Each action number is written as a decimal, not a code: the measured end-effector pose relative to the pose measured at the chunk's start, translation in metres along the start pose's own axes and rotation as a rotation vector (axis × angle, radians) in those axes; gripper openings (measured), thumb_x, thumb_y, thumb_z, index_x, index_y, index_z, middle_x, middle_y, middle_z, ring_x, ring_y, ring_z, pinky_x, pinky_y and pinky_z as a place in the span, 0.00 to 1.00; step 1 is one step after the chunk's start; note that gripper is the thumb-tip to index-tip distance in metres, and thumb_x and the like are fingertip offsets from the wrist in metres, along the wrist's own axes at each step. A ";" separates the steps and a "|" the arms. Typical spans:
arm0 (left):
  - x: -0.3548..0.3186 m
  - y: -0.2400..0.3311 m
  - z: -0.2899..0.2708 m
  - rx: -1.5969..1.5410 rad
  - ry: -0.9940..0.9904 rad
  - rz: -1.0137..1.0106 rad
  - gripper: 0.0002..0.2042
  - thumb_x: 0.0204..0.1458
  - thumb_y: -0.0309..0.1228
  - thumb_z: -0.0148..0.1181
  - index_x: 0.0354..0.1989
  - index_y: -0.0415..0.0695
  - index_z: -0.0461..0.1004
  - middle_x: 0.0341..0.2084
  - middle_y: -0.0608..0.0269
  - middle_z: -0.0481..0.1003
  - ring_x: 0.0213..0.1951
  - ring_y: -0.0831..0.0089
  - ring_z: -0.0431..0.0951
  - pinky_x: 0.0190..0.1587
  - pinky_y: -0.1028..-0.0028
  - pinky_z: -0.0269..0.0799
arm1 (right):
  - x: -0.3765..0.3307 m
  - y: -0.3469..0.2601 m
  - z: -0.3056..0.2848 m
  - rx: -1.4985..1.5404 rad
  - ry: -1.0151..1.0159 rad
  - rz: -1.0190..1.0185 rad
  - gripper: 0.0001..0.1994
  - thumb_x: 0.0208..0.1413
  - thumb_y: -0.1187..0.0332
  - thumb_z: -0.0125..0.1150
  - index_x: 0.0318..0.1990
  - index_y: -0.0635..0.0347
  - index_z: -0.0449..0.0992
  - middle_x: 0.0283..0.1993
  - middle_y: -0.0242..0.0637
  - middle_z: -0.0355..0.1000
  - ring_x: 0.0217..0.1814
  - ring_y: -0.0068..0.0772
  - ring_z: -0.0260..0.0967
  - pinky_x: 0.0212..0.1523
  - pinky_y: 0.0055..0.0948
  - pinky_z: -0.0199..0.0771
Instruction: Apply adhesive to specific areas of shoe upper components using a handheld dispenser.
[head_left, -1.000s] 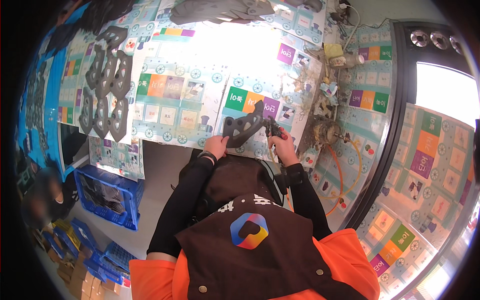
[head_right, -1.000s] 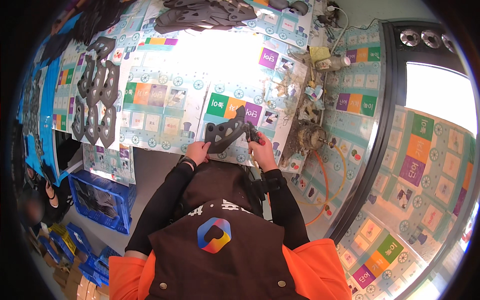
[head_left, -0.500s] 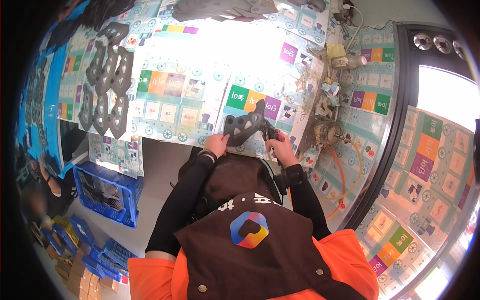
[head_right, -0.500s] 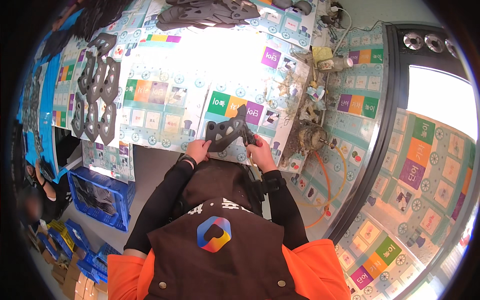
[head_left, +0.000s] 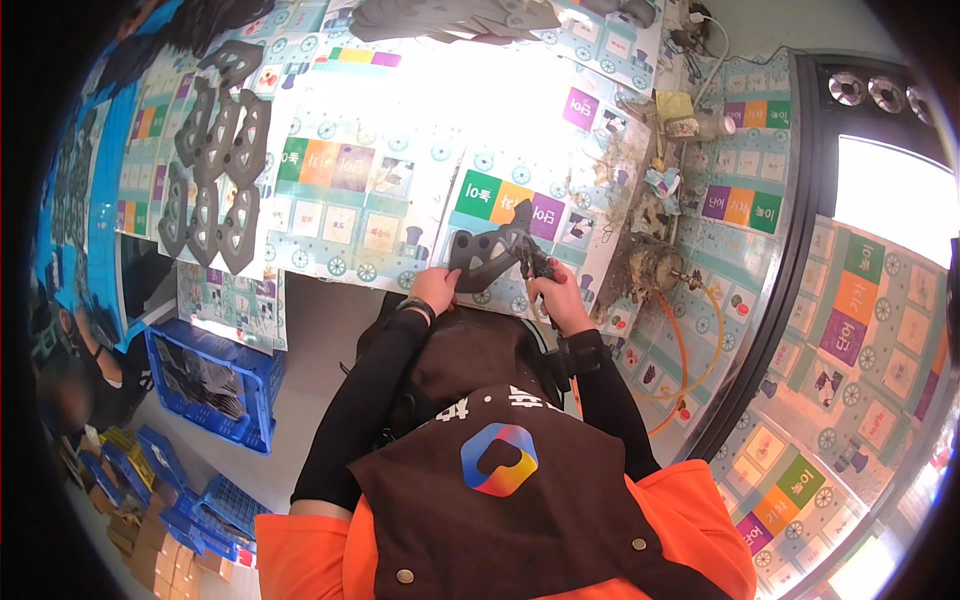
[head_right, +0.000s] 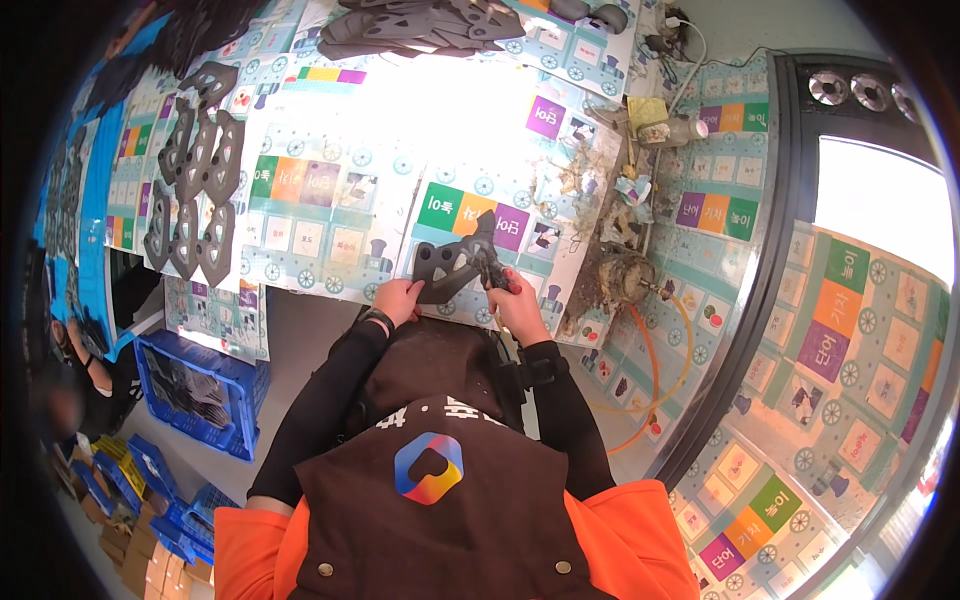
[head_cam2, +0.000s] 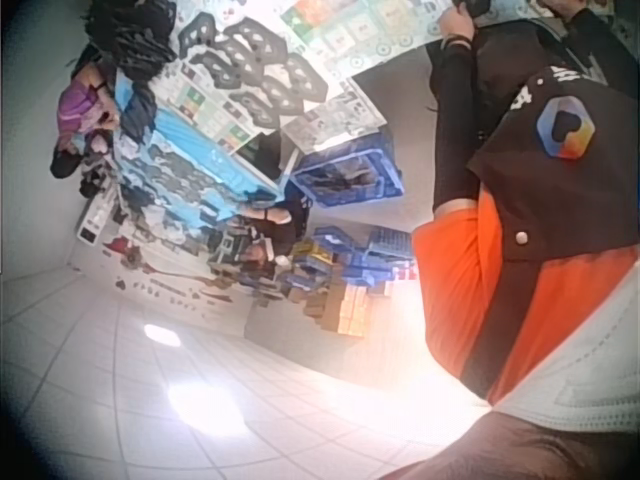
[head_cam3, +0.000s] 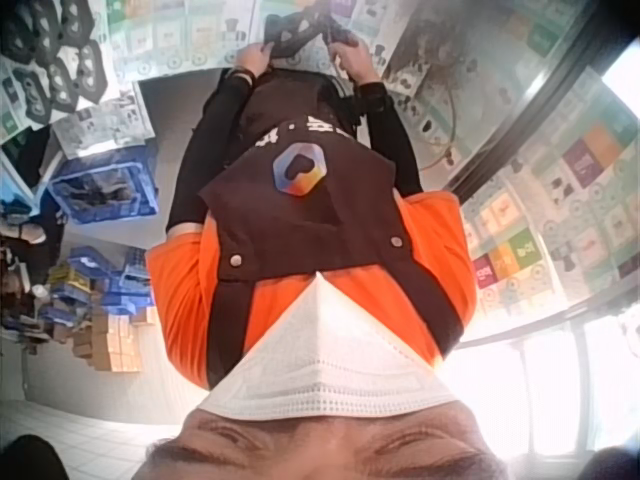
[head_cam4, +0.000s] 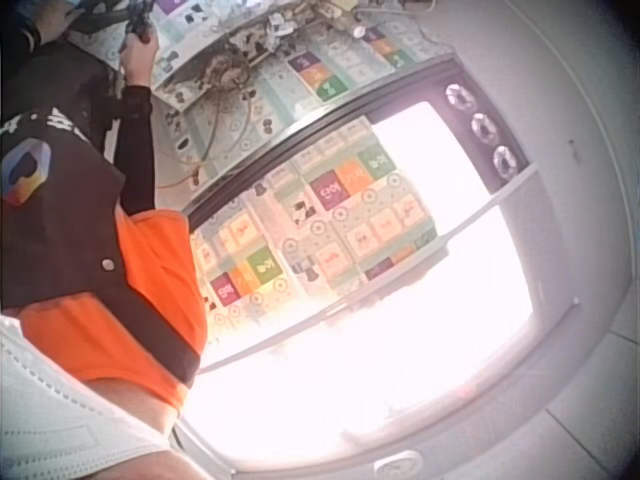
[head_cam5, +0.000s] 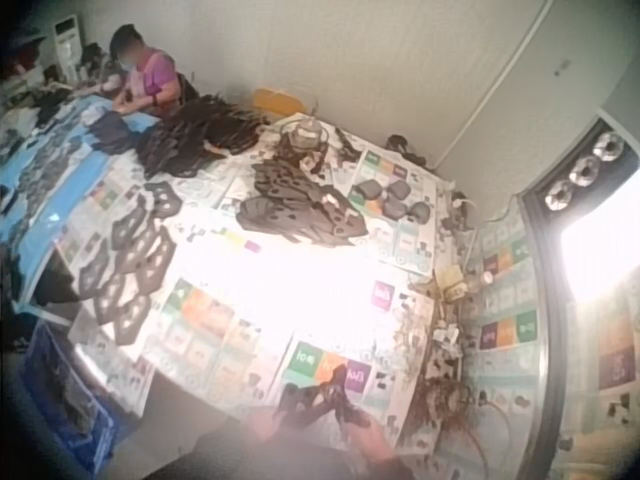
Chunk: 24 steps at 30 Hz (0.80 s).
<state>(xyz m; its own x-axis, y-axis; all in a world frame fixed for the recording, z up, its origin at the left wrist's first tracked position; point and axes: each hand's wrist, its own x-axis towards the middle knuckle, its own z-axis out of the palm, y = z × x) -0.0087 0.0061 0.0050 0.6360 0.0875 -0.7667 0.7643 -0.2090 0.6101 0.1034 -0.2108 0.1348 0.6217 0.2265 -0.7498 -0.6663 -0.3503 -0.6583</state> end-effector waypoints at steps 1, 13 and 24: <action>0.000 0.001 0.000 0.001 0.003 0.005 0.22 0.67 0.42 0.52 0.29 0.35 0.78 0.18 0.56 0.80 0.18 0.66 0.82 0.29 0.68 0.78 | 0.000 0.000 -0.001 -0.019 -0.002 0.007 0.09 0.47 0.78 0.55 0.37 0.63 0.72 0.26 0.32 0.69 0.23 0.23 0.65 0.23 0.24 0.59; 0.000 0.001 -0.001 0.055 0.007 0.061 0.22 0.67 0.42 0.52 0.29 0.34 0.78 0.18 0.55 0.80 0.18 0.66 0.82 0.25 0.69 0.77 | 0.001 0.008 0.003 -0.166 -0.093 0.056 0.10 0.46 0.74 0.55 0.39 0.62 0.73 0.22 0.31 0.69 0.19 0.22 0.62 0.18 0.25 0.57; 0.000 0.005 -0.002 0.059 0.000 0.033 0.23 0.68 0.44 0.49 0.29 0.36 0.79 0.17 0.56 0.80 0.19 0.65 0.82 0.31 0.66 0.78 | 0.001 0.013 0.010 -0.171 -0.097 0.027 0.12 0.42 0.76 0.57 0.38 0.62 0.73 0.21 0.30 0.69 0.13 0.20 0.59 0.15 0.24 0.55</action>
<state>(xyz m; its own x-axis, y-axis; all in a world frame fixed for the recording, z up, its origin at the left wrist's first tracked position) -0.0044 0.0069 0.0086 0.6605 0.0800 -0.7465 0.7355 -0.2689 0.6219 0.0919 -0.2063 0.1250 0.5565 0.2983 -0.7755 -0.5973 -0.5051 -0.6229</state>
